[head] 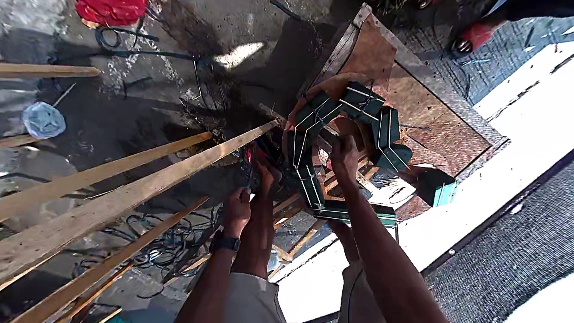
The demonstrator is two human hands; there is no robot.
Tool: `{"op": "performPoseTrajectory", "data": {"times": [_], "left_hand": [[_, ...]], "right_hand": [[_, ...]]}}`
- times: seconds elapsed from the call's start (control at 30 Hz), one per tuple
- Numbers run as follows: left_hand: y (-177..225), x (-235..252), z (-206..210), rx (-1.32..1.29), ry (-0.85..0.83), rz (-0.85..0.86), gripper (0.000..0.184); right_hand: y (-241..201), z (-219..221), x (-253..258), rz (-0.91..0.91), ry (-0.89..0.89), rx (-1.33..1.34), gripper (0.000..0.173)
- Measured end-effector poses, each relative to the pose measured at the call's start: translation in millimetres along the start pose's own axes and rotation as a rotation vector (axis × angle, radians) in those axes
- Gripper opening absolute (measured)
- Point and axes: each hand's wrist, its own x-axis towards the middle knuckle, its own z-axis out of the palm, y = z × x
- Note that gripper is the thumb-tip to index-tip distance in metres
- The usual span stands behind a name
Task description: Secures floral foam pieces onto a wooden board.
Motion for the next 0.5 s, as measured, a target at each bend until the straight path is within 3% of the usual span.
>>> {"op": "performPoseTrajectory", "data": {"times": [0.03, 0.13, 0.17, 0.3, 0.33, 0.4, 0.47, 0.5], "left_hand": [[-0.4, 17.5, 1.4, 0.017, -0.017, -0.01, 0.034], [11.6, 77.8, 14.6, 0.128, -0.141, 0.003, 0.038], [17.1, 96.5, 26.3, 0.126, -0.184, 0.022, 0.035], [43.9, 161.0, 89.7, -0.051, -0.422, 0.111, 0.03], [53.8, 165.4, 97.4, -0.138, -0.475, 0.077, 0.034], [70.7, 172.0, 111.5, -0.314, -0.428, -0.046, 0.036], [95.7, 171.7, 100.2, -0.073, -0.469, -0.174, 0.036], [95.7, 168.8, 97.1, 0.084, -0.51, -0.141, 0.037]], "right_hand": [[6.8, -13.1, -17.1, 0.042, -0.079, 0.049, 0.03], [26.8, -33.8, -70.0, 0.109, -0.775, -0.078, 0.042], [27.7, -31.8, -79.6, 0.134, -0.854, -0.093, 0.043], [26.0, 5.4, -35.3, 0.159, -0.409, -0.328, 0.041], [25.5, 16.2, -19.2, 0.145, -0.384, -0.401, 0.041], [22.4, 33.3, 5.7, 0.108, -0.396, -0.547, 0.044], [19.2, 43.9, 17.4, 0.103, -0.426, -0.666, 0.045], [18.7, 46.7, 20.7, 0.111, -0.427, -0.7, 0.043]]}}
